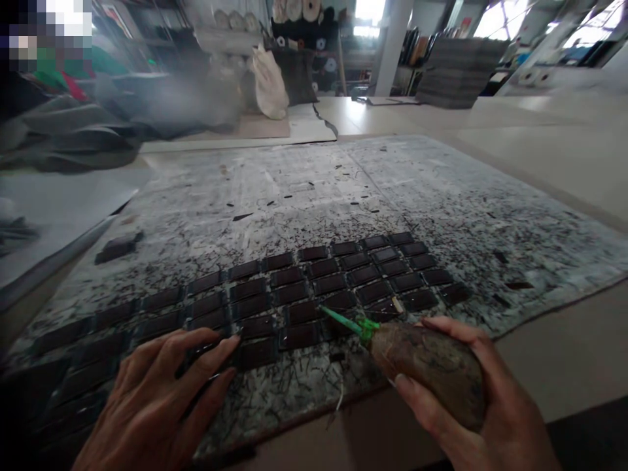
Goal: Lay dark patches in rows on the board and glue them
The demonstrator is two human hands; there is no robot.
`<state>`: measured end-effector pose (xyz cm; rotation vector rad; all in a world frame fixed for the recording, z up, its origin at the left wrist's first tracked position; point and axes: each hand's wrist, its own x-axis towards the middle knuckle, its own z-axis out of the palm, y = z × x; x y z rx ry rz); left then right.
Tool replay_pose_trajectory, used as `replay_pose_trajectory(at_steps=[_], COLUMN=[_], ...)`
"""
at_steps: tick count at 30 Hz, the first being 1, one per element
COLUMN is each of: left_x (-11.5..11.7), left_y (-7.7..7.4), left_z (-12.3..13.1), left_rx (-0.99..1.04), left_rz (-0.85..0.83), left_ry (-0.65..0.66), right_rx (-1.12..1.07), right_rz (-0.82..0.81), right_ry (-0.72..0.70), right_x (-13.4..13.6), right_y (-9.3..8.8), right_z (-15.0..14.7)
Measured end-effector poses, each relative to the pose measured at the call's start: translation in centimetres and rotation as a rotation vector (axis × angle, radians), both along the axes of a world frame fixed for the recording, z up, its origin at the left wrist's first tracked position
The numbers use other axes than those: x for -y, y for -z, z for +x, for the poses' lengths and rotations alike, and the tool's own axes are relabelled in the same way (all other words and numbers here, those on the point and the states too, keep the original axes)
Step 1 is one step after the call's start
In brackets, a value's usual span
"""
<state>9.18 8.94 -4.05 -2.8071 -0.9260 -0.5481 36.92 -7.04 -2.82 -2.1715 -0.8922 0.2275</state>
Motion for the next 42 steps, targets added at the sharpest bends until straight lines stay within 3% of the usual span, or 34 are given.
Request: replay_pose_trajectory(at_steps=[6, 14, 20, 28, 36, 42], left_x=[0.1, -0.1, -0.2, -0.3, -0.9, -1.0], left_y=[0.3, 0.7, 0.9, 1.0, 1.4, 1.3], left_z=[-0.3, -0.2, -0.2, -0.2, -0.6, -0.6], left_rx=[0.009, 0.028, 0.056, 0.056, 0.071, 0.070], left_rz=[-0.001, -0.007, -0.016, -0.016, 0.050, 0.050], left_ry=[0.001, 0.001, 0.006, -0.004, 0.073, 0.083], right_rx=[-0.016, 0.120, 0.039, 0.190, -0.090, 0.023], right_rz=[-0.038, 0.048, 0.014, 0.078, 0.053, 0.064], right_ry=[0.040, -0.051, -0.004, -0.097, 0.071, -0.043], right_x=[-0.3, 0.1, 0.1, 0.0, -0.5, -0.2], right_y=[-0.2, 0.2, 0.1, 0.3, -0.3, 0.0], right_z=[-0.1, 1.1, 0.6, 1.3, -0.3, 0.5])
